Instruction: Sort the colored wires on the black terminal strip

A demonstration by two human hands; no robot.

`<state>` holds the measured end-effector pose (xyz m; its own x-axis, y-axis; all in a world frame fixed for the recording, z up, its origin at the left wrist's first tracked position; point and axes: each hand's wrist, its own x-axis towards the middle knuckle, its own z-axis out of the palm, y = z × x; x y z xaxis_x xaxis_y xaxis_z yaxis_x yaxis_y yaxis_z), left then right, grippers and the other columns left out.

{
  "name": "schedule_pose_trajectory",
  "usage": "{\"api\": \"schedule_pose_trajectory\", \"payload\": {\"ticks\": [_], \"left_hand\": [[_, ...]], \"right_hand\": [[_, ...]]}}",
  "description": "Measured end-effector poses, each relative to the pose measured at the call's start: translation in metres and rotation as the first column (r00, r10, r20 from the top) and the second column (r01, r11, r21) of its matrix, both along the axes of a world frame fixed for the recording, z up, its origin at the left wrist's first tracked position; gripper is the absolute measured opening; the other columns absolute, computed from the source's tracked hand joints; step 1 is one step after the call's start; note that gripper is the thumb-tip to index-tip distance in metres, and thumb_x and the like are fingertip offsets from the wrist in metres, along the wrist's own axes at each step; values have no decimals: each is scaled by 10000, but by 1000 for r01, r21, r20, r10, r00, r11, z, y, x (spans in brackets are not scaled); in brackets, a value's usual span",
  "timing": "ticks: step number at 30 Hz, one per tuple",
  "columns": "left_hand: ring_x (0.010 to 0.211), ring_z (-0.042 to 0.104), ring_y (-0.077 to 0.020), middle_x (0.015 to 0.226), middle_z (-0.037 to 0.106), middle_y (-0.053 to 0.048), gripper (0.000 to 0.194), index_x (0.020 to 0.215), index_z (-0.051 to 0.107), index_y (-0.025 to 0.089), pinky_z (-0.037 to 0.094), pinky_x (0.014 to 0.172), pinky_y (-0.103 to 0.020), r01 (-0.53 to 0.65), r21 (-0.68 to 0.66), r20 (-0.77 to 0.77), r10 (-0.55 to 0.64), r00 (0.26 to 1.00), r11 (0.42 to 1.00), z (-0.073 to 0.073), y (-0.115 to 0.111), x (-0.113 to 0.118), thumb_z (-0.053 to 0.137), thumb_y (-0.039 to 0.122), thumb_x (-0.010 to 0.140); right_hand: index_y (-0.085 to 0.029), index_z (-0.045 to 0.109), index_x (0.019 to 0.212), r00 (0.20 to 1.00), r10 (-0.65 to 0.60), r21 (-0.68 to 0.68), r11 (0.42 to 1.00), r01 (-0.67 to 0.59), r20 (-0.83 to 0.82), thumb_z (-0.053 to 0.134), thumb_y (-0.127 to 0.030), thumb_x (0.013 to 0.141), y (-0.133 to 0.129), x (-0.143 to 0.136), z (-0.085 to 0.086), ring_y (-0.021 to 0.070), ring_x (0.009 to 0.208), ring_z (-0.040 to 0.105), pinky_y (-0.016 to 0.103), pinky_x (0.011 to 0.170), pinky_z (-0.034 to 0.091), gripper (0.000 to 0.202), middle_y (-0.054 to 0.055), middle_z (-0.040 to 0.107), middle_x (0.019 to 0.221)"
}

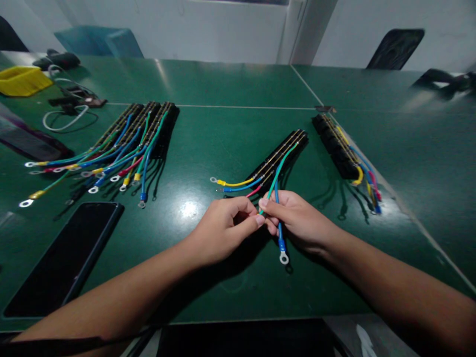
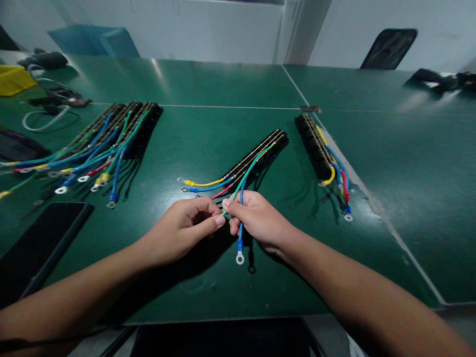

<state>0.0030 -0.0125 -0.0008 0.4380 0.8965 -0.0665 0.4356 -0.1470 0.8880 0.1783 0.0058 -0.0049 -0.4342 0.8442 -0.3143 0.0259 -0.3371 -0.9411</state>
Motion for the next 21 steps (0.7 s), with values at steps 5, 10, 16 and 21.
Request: {"api": "schedule_pose_trajectory", "payload": {"ticks": [5, 10, 16, 21], "left_hand": [[614, 525, -87, 692, 574, 19, 230, 827, 544, 148, 406, 552, -190, 16, -202, 207, 26, 978, 979, -3, 1, 2, 518, 366, 897], [550, 464, -74, 619, 511, 42, 235, 790, 524, 155, 340, 490, -173, -27, -131, 107, 41, 993, 991, -4, -1, 2, 529, 372, 882], [524, 424, -66, 580, 499, 49, 182, 713, 519, 142, 293, 498, -182, -26, 182, -96, 44, 994, 983, -3, -1, 3, 566, 269, 836], [519, 450, -73, 566, 529, 39, 181, 690, 549, 138, 295, 512, -196, -5, 307, -155, 56, 986, 952, -3, -1, 2, 562, 257, 825]], "right_hand": [[-161, 515, 664, 999, -8, -9, 1000, 8, -35, 592, -341, 846, 1, 0, -3, 67, 435, 429, 195, 451, 319, 268, -44, 493, 485], [-151, 531, 663, 1000, 6, 11, 1000, -6, -21, 580, -330, 857, 1, 1, -1, 61, 440, 428, 190, 456, 324, 269, -36, 508, 489], [-152, 535, 706, 1000, -6, 30, 1000, 5, 14, 569, -251, 857, -3, -4, 1, 56, 424, 423, 180, 437, 327, 184, -49, 511, 490], [-160, 505, 712, 996, -38, 37, 999, 35, 85, 562, -288, 871, -5, -5, 1, 62, 415, 435, 185, 431, 327, 212, -52, 507, 476]]}}
